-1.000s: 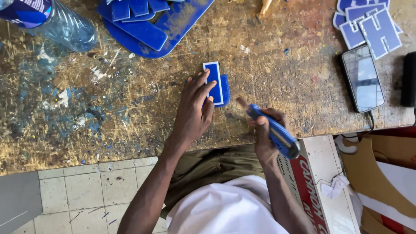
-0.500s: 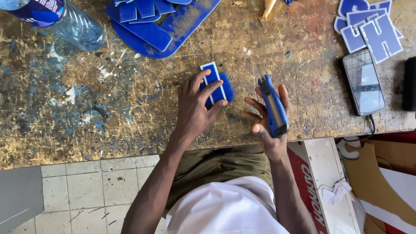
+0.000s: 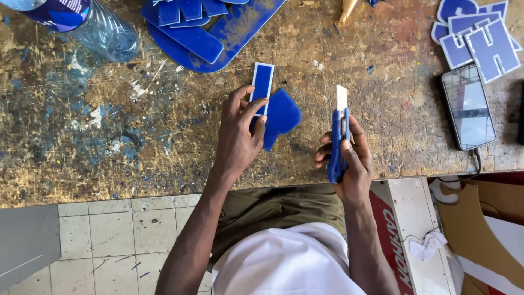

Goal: Trimming excess material from the edges of blue plastic letters using a utility knife on a workbench.

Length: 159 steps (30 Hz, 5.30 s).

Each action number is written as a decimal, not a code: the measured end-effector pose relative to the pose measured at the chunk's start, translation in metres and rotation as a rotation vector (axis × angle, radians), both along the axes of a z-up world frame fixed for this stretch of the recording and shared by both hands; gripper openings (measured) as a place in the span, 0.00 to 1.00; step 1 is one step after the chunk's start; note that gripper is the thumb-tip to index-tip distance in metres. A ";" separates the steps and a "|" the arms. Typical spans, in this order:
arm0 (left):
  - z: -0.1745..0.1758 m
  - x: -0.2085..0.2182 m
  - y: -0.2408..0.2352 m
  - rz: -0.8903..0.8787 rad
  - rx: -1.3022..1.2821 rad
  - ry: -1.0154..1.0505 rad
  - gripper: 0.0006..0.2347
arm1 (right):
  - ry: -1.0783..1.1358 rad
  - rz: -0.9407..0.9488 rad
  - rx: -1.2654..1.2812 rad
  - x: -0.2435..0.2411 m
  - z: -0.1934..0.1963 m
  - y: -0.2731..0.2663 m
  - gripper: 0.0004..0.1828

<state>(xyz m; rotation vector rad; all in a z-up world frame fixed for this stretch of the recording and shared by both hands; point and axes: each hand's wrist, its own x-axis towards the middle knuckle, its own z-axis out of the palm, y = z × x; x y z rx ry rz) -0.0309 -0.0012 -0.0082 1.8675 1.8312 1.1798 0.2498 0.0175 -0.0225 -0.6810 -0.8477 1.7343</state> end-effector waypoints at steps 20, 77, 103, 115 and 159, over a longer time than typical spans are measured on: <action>0.021 -0.010 -0.027 -0.033 -0.071 0.183 0.06 | -0.717 0.076 0.474 -0.065 0.055 0.021 0.27; 0.027 -0.020 -0.054 -0.227 -0.200 0.189 0.30 | 0.241 0.236 0.102 -0.019 -0.013 0.043 0.42; 0.013 -0.013 -0.057 -0.186 -0.159 0.245 0.30 | -0.633 -0.251 0.684 -0.063 -0.003 0.005 0.19; 0.011 -0.015 -0.057 -0.197 -0.180 0.244 0.31 | -0.746 -0.168 0.781 -0.073 0.015 -0.001 0.13; 0.007 -0.016 -0.057 -0.219 -0.161 0.229 0.30 | -0.779 0.055 0.845 -0.074 0.054 0.016 0.19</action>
